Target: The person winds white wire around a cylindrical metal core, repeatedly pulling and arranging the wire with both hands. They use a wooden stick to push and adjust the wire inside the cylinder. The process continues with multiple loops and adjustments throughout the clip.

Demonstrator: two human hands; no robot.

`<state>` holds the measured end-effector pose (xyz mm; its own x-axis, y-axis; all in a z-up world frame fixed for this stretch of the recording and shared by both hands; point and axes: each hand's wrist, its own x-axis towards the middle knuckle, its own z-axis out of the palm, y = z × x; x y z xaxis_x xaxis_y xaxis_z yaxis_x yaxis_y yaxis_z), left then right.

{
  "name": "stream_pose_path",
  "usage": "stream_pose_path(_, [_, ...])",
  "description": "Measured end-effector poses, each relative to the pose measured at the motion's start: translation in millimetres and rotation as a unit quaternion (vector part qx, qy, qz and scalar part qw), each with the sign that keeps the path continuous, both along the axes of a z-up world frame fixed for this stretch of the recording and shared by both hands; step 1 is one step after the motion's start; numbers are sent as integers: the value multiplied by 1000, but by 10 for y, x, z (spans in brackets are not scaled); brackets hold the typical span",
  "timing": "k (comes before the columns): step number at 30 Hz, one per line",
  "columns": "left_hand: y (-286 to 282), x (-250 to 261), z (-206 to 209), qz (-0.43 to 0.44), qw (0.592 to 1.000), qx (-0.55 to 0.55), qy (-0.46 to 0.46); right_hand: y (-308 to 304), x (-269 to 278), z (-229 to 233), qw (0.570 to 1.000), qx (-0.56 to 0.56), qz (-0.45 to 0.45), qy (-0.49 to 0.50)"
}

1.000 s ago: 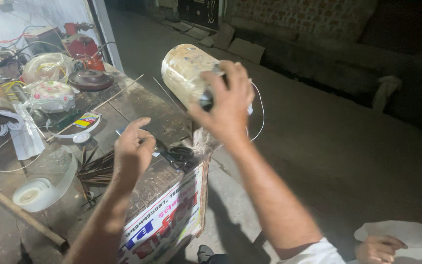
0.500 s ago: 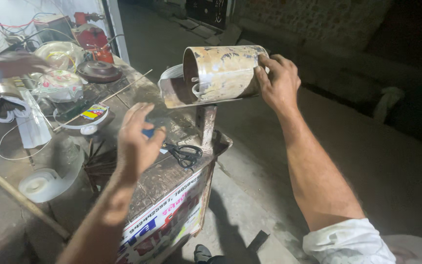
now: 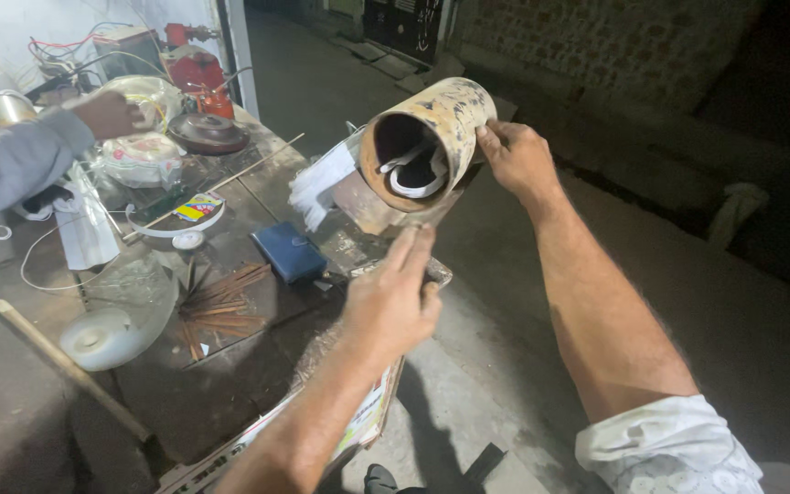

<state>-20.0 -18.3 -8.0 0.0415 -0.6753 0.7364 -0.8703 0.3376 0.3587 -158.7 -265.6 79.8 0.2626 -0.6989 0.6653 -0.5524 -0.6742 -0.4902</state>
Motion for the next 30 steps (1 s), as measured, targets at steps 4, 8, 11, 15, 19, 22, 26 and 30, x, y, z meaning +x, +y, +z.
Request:
stream_pose_path(4, [-86, -170, -44, -25, 999, 23, -5, 306, -44, -113, 991, -129, 4, -17])
stream_pose_path(8, [-219, -245, -24, -56, 998, 28, -22, 731, -64, -183, 993, -111, 38, -33])
stream_pose_path(11, [-304, -198, 95, -52, 997, 38, -34, 853, -31, -166, 987, -156, 17, -33])
stream_pose_path(15, [-355, -11, 298, 65, 989, 87, -102, 817, 86, -144, 1000, -3, -1, -3])
stream_pose_path(19, [-449, 189, 419, 70, 981, 2, -183, 673, 274, -83, 980, 167, -76, 77])
stream_pose_path(22, [-574, 260, 416, 91, 965, 32, -243, 583, 357, -90, 981, 169, -72, 63])
stream_pose_path(26, [-698, 273, 307, 137, 945, 37, -295, 472, 334, -167, 987, 153, -23, 39])
stream_pose_path(30, [-736, 248, 272, 148, 940, 31, -306, 396, 339, -178, 987, 152, -22, 47])
